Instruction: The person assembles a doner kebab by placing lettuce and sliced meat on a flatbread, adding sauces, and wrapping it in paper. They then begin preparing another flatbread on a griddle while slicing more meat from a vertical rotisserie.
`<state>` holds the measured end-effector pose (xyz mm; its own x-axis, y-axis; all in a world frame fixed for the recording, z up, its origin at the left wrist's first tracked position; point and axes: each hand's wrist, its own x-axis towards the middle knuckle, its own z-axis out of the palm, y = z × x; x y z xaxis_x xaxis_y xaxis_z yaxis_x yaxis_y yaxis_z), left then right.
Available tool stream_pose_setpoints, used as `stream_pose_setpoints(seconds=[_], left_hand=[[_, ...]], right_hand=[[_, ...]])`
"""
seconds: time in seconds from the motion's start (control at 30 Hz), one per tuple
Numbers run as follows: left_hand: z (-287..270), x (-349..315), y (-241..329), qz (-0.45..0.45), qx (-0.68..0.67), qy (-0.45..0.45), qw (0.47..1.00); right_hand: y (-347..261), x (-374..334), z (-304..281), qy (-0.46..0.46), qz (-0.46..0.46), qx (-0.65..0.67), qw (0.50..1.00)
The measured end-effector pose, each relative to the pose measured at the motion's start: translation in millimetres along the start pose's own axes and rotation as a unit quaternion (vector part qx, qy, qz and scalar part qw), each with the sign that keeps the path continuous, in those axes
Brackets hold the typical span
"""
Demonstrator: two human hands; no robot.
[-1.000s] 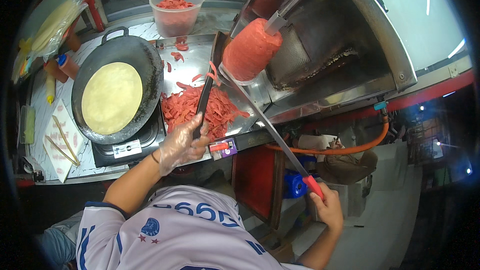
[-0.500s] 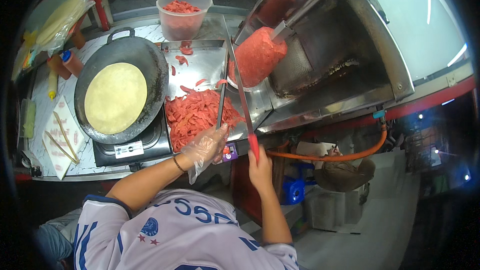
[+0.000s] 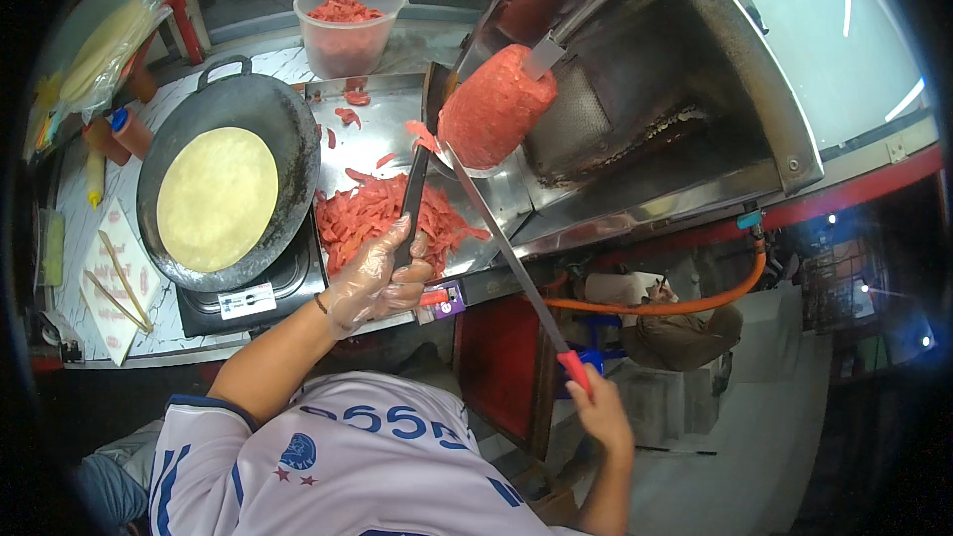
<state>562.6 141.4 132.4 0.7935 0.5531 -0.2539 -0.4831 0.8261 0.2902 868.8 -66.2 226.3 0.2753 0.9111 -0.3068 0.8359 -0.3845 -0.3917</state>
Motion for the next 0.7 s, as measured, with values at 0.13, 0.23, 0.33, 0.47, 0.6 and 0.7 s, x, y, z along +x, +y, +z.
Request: stream_pose_setpoints(seconds=[0.13, 0.23, 0.33, 0.47, 0.6, 0.7], left_hand=[[-0.3, -11.3, -4.0, 0.004, 0.072, 0.051, 0.996], [-0.1, -24.2, -13.9, 0.004, 0.156, 0.136, 0.978], [0.1, -25.0, -21.8, 0.034, 0.266, 0.116, 0.956], [-0.8, -6.2, -25.4, 0.083, 0.412, 0.161, 0.893], [-1.4, 5.9, -27.4, 0.066, 0.422, 0.131, 0.894], [-3.7, 12.1, -20.3, 0.08, 0.438, 0.121, 0.887]], right_hand=[[18.1, -5.4, -44.8, 0.003, -0.066, 0.005, 0.998], [7.6, -1.2, -50.7, 0.02, -0.065, 0.015, 0.998], [-23.1, 13.2, -18.0, 0.035, -0.02, 0.072, 0.997], [-68.2, 81.7, 64.2, 0.129, -0.111, 0.104, 0.98], [-80.2, 148.7, 108.2, 0.184, -0.198, 0.144, 0.952], [-65.8, 130.2, 126.0, 0.174, -0.201, 0.17, 0.949]])
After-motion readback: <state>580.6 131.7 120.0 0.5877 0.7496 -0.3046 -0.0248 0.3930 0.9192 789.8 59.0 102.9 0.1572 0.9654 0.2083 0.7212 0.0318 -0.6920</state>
